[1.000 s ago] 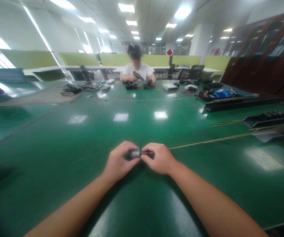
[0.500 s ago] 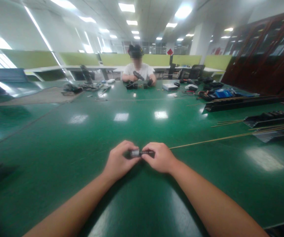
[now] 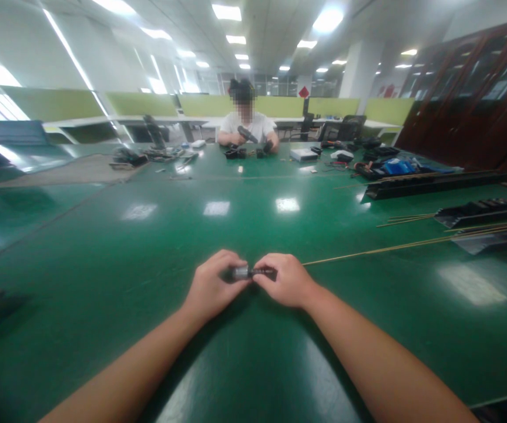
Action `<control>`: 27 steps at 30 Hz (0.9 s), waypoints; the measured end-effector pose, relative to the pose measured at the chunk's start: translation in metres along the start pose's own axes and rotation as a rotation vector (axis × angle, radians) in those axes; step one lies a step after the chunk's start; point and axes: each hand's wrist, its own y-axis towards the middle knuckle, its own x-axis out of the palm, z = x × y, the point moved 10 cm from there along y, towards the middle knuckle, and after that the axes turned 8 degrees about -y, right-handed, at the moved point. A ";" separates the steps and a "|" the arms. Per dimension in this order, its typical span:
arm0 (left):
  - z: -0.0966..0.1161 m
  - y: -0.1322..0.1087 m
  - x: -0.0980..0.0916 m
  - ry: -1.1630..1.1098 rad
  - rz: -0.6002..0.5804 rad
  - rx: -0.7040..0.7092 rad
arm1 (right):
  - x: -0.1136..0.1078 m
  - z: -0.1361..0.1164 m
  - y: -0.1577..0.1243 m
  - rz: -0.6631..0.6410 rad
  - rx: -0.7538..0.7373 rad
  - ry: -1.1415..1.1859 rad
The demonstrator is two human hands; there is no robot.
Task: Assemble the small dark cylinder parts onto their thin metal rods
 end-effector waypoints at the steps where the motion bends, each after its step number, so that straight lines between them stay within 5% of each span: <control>1: 0.000 0.000 0.000 0.002 0.001 0.001 | 0.000 0.000 0.000 0.003 -0.003 -0.002; 27: 0.002 0.001 -0.002 0.032 0.015 0.026 | -0.004 0.003 0.000 0.040 0.035 -0.011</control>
